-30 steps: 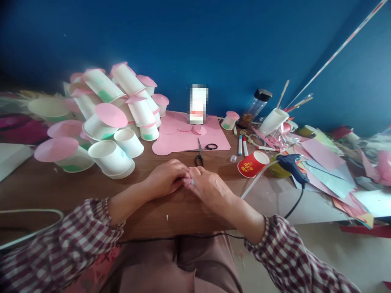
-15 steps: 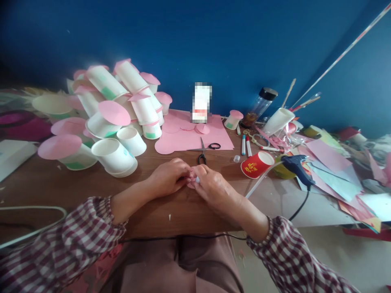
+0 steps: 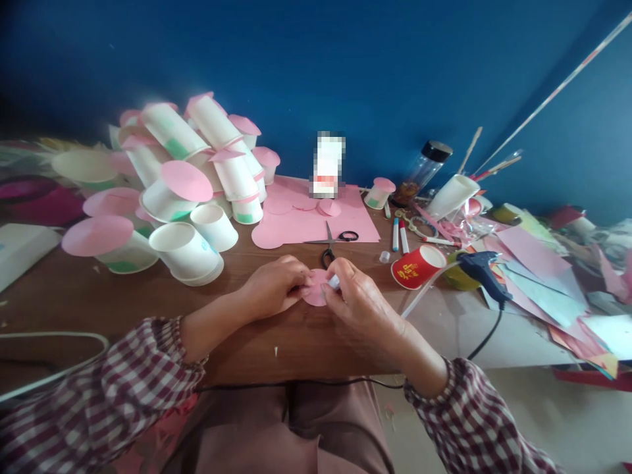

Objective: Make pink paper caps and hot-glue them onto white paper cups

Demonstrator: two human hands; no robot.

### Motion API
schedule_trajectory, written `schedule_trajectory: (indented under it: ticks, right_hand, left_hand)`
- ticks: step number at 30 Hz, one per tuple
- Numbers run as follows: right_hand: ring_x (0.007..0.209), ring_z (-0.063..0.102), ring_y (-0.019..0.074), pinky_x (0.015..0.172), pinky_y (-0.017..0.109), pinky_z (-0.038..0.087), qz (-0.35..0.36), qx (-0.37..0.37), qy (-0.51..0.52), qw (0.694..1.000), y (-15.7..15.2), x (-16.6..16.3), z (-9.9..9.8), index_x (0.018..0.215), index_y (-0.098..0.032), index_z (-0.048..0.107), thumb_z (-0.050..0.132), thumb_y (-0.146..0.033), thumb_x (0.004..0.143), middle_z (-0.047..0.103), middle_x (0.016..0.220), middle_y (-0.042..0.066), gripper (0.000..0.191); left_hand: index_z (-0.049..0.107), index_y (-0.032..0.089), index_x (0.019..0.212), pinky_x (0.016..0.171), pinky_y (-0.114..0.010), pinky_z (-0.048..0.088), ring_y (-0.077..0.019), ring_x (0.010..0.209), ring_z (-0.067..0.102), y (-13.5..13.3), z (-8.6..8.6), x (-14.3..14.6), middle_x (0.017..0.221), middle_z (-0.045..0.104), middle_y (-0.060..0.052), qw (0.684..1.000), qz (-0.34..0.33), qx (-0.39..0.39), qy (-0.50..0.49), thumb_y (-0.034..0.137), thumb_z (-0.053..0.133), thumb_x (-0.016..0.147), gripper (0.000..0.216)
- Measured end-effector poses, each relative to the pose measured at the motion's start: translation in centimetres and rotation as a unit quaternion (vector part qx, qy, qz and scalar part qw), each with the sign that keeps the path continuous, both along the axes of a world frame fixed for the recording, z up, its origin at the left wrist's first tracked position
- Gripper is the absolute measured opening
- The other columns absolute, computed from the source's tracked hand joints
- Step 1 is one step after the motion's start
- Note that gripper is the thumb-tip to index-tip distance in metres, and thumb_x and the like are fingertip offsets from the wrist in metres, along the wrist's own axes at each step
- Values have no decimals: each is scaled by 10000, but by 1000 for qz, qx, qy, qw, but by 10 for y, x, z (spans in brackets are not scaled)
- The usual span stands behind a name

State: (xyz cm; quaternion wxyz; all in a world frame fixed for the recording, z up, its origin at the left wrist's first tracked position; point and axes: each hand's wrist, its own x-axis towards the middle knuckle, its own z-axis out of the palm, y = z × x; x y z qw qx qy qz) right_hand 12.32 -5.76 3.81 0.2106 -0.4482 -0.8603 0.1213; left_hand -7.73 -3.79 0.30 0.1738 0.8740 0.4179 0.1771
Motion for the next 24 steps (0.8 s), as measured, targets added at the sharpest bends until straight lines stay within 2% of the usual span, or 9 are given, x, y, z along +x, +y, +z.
schedule_trajectory:
  ticks: [6, 9, 11, 14, 18, 20, 22, 24]
  right_hand:
    - [657, 523, 139, 604, 241, 381, 30, -32, 1, 999, -3, -12, -4, 852, -209, 470, 488, -207, 865, 553, 788, 13, 22]
    - [664, 525, 139, 618, 246, 385, 32, -39, 1, 999, -3, -12, -3, 837, -207, 471, 493, -201, 858, 554, 781, 9, 31]
    - [645, 517, 136, 611, 247, 388, -4, -36, 28, 999, -2, -6, -1, 828, -208, 474, 513, -194, 835, 549, 748, -4, 42]
    - [631, 526, 137, 589, 245, 404, -94, -37, 117, 988, 3, 7, -2, 828, -211, 488, 566, -244, 809, 569, 744, -6, 87]
    - [666, 553, 146, 604, 262, 429, -165, -52, 224, 959, 9, 33, -15, 768, -217, 440, 637, -336, 761, 596, 829, 21, 231]
    - [609, 519, 137, 579, 260, 412, -204, -39, 203, 957, 12, 45, -26, 740, -219, 426, 632, -356, 756, 554, 727, -5, 247]
    - [600, 505, 143, 585, 268, 402, -235, 4, 145, 961, 13, 53, -36, 742, -216, 450, 616, -370, 758, 540, 691, -14, 227]
    - [614, 511, 157, 591, 279, 393, -243, 43, 76, 966, 13, 58, -42, 758, -212, 482, 592, -380, 769, 557, 701, -5, 201]
  left_hand:
    - [661, 209, 824, 743, -314, 457, -214, 911, 543, 0, 4, 0, 861, 649, -46, 1000, -9, 15, 10, 256, 504, 827, 164]
    - [663, 204, 836, 777, -317, 453, -212, 932, 539, 0, 5, 1, 877, 647, -50, 1000, -9, 14, 17, 252, 504, 831, 166]
    - [665, 203, 851, 803, -323, 451, -212, 947, 536, 0, 5, 1, 888, 648, -52, 1000, -11, 11, 22, 252, 505, 833, 168]
    - [670, 209, 892, 818, -327, 452, -211, 962, 533, 1, 3, 2, 905, 652, -54, 1000, -11, 14, 16, 249, 505, 839, 178]
    - [678, 216, 926, 859, -345, 442, -213, 985, 532, 2, -1, 1, 970, 657, -55, 999, -29, 29, -1, 254, 484, 860, 208]
    - [676, 213, 959, 891, -354, 431, -212, 1005, 528, 3, -3, 1, 1038, 644, -56, 999, -35, 35, -11, 263, 464, 873, 233]
    - [636, 209, 1084, 927, -355, 419, -214, 1052, 510, 3, -4, 0, 1152, 592, -65, 999, -21, 36, -23, 275, 481, 863, 278]
    - [546, 196, 1227, 965, -369, 400, -231, 1108, 477, 2, -5, -1, 1236, 524, -83, 999, 12, 38, -25, 296, 535, 824, 415]
